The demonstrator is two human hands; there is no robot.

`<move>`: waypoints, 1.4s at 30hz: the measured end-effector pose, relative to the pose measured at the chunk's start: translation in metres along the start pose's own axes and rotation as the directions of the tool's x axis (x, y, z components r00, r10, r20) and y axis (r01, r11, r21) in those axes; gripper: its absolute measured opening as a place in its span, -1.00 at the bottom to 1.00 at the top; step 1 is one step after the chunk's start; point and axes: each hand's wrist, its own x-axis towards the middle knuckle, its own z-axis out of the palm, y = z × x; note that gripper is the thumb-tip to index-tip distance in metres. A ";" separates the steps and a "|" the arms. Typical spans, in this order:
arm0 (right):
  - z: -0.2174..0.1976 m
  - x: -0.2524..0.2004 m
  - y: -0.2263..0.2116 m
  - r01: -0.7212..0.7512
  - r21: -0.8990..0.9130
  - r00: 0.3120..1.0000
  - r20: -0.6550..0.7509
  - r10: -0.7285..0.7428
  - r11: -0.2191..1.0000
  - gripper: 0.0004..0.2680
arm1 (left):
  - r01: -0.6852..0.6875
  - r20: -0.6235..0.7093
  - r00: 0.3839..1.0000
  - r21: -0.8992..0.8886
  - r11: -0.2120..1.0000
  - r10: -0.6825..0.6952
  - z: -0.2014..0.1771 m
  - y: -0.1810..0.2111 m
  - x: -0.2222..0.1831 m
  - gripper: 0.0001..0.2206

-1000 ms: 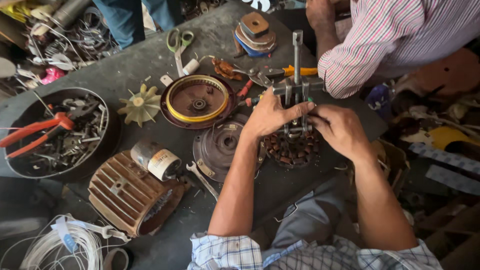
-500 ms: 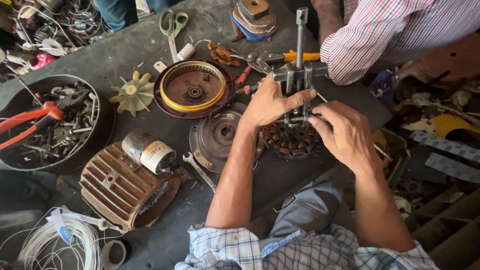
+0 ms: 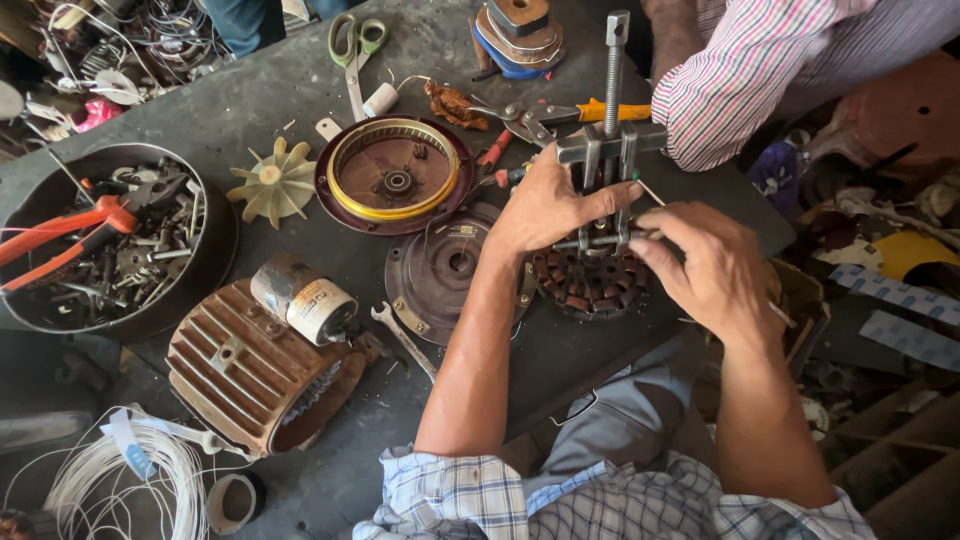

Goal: The person uses a screwdriver and a metal press tool to adjust a small cylindrical component on a workbench. They repeatedly tighten and loosen the press, reposition the component, and make fine adjustments while other motor parts and tools remain on the table.

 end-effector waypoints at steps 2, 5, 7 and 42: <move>0.003 0.000 0.002 -0.003 0.059 1.000 -0.014 0.004 0.998 -0.86 | 0.022 0.017 1.000 -0.016 1.000 -0.021 0.000 0.000 0.001 -0.72; 0.007 -0.003 0.003 0.045 0.114 0.996 -0.080 -0.036 0.993 -0.85 | 0.066 -0.003 0.998 0.032 0.997 -0.066 0.000 -0.001 0.000 -0.70; 0.008 -0.005 0.004 0.020 0.167 0.996 -0.085 -0.006 0.986 -0.83 | 0.046 -0.002 0.999 -0.011 0.999 -0.046 0.001 -0.002 0.001 -0.69; 0.036 -0.023 0.013 -0.226 0.261 0.974 0.027 0.227 0.939 -0.61 | -0.151 0.065 0.987 0.028 0.988 0.149 -0.003 0.026 -0.001 -0.52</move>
